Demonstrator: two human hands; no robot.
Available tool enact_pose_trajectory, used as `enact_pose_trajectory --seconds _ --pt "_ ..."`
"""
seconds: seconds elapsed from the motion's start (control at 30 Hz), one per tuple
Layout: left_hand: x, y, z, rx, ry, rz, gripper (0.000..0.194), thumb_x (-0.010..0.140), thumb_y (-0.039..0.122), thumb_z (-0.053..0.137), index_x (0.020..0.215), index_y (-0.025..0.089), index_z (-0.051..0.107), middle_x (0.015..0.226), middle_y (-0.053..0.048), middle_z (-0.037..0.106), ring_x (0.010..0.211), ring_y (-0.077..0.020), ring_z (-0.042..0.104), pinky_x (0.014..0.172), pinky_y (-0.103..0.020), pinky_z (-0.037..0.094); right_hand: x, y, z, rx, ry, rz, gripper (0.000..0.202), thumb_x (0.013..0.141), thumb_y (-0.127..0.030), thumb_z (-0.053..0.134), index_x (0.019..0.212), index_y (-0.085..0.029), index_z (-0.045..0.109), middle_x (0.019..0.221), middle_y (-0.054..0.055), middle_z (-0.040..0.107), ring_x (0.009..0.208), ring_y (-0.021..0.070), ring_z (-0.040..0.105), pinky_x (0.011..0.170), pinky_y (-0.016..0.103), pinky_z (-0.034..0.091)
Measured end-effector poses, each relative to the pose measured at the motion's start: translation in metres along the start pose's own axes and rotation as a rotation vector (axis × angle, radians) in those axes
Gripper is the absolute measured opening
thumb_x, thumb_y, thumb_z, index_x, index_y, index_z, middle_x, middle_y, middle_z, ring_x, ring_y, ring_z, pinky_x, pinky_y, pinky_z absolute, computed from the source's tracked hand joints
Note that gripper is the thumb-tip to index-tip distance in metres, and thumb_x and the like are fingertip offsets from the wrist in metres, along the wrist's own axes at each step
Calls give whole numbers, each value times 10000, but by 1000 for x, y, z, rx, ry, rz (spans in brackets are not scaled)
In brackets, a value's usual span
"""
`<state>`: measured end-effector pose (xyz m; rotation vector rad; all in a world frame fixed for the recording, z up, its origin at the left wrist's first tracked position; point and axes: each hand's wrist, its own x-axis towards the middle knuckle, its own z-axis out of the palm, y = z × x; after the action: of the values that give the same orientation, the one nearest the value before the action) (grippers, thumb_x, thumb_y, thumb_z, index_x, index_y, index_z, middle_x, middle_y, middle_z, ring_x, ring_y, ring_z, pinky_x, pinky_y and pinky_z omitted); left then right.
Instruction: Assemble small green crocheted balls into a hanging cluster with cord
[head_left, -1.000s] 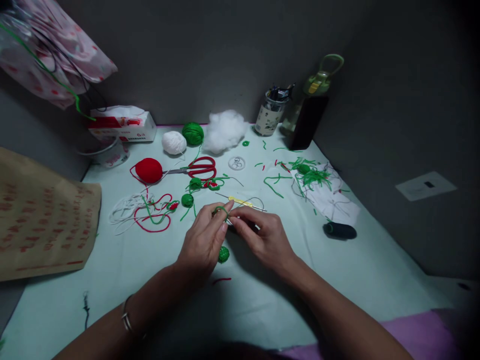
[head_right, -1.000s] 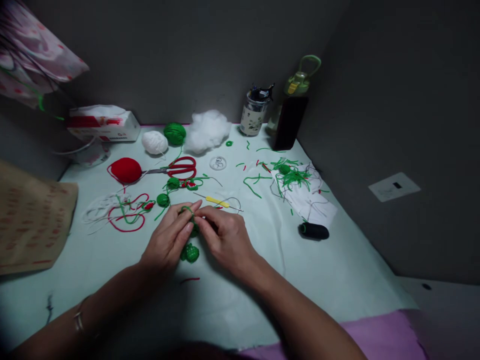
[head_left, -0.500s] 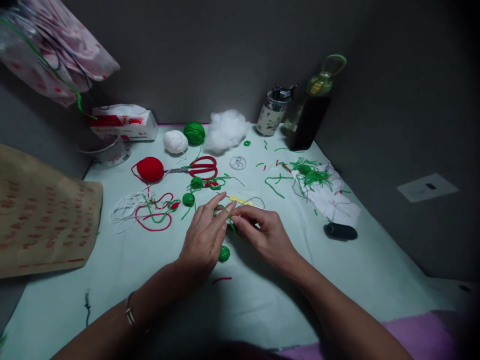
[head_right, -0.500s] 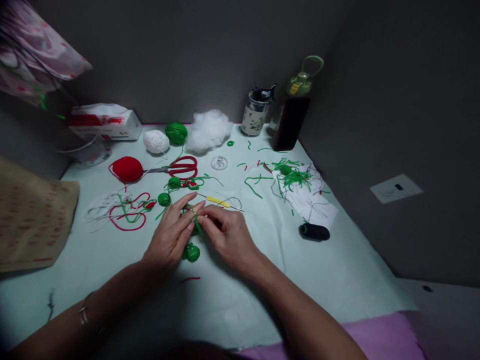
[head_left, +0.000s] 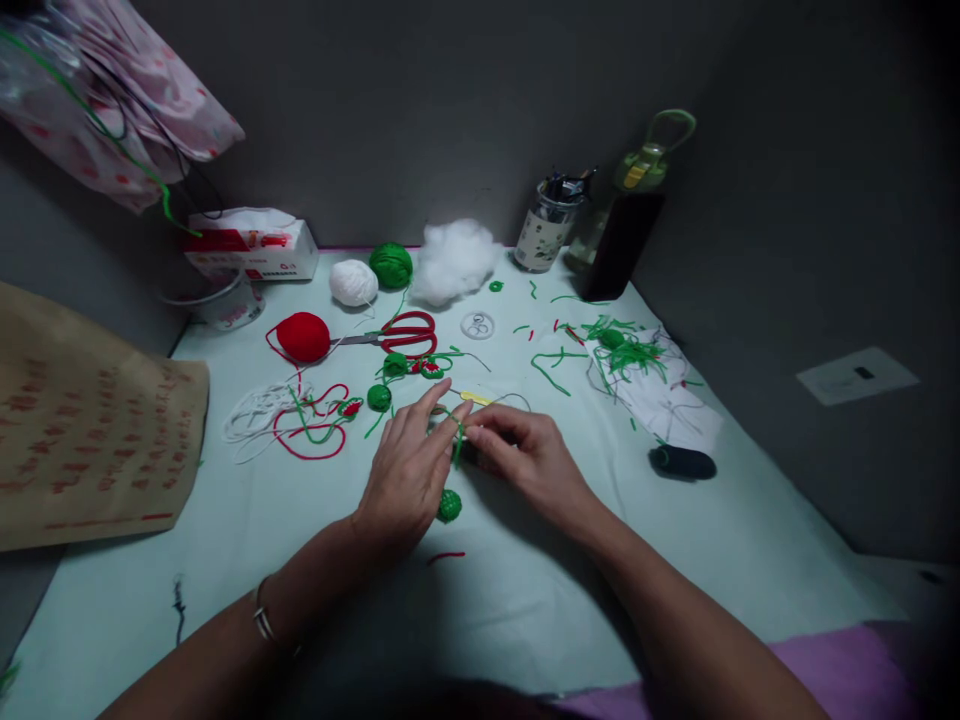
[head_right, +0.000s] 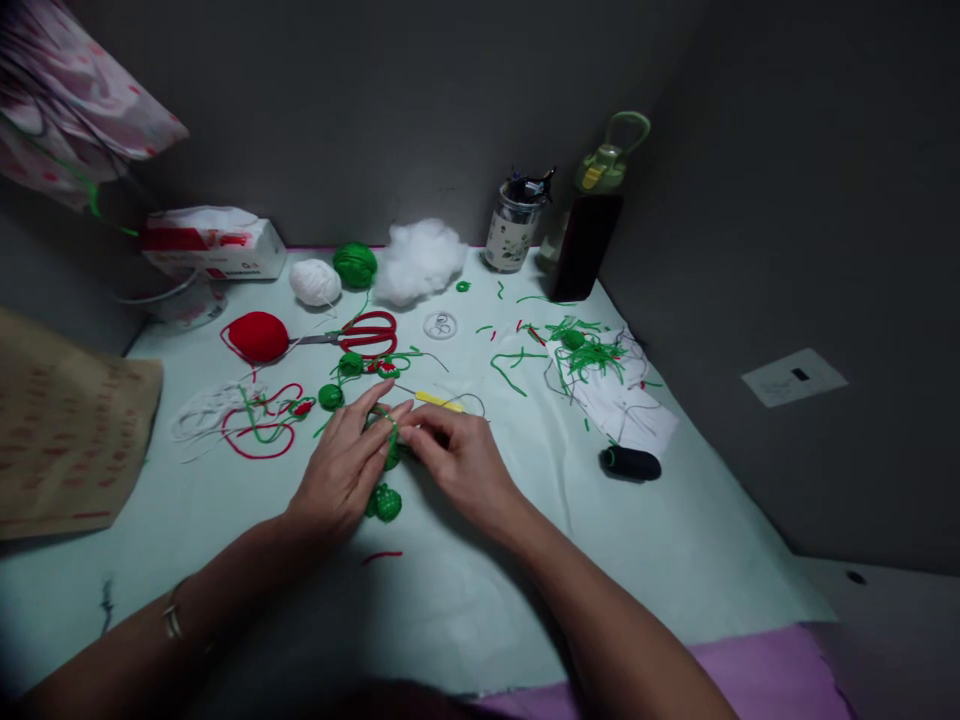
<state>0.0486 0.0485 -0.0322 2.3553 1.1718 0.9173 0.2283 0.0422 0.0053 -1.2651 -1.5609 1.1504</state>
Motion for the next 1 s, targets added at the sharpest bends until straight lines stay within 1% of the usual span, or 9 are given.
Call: enact_pose_trajectory --seconds 0.1,0.27,0.4,0.5,0.57,0.67,0.77,0.87,1.0 --pt "0 -1 0 18 -10 -1 508 991 122 378 1470 252 487 1572 -144 399 1254 -286 495 1029 -478 415 1 2 0 26 3 15 202 932 -305 593 874 -159 720 667 -16 565 581 101 440 545 225 376" --pt "0 -2 -1 34 -19 -3 497 981 112 392 1445 232 524 1579 -149 398 1264 -297 486 1020 -477 414 2 4 0 107 -26 53 213 926 -331 612 862 -156 716 611 -36 501 539 93 391 498 220 331" --pt "4 -1 -6 16 -43 -2 423 985 122 404 1344 191 617 1550 -172 441 1247 -308 502 1008 -494 424 1 1 1 53 -48 25 181 927 -295 610 862 -158 710 619 -38 509 551 89 403 510 213 334" --pt "7 -1 -11 -72 -3 -32 345 979 147 452 1242 194 671 1483 -153 526 1275 -297 497 1052 -505 410 -1 0 1 -26 35 -11 175 935 -271 595 853 -160 703 655 -21 587 562 93 477 538 215 386" --pt "8 -1 -14 -187 51 -128 249 969 202 517 1131 217 705 1400 -123 600 1270 -283 519 1077 -504 403 -3 0 2 -109 90 -60 171 942 -250 585 851 -163 701 714 2 656 576 97 534 561 221 419" --pt "9 -1 -16 -445 98 -363 101 917 294 633 927 225 706 1306 -95 652 1236 -274 569 1086 -485 410 -5 2 5 -249 136 -200 147 947 -208 583 874 -173 706 764 21 714 600 107 593 589 233 453" --pt "10 0 -16 -696 75 -541 123 861 338 708 876 219 683 1349 -84 629 1196 -261 602 1055 -451 441 -6 6 8 -369 156 -362 135 954 -177 579 914 -178 708 821 44 752 688 133 662 643 251 497" --pt "11 2 -17 -816 47 -612 136 834 338 734 864 215 684 1382 -84 614 1167 -250 617 1024 -434 461 -7 8 9 -460 156 -436 158 973 -187 554 936 -185 707 842 57 763 740 157 695 679 280 532" --pt "14 4 -19 -892 72 -644 148 822 324 735 779 197 672 1321 -106 646 1221 -264 596 1069 -443 429 -8 10 11 -581 140 -488 215 1003 -213 508 931 -187 709 823 61 760 735 169 697 688 306 543"
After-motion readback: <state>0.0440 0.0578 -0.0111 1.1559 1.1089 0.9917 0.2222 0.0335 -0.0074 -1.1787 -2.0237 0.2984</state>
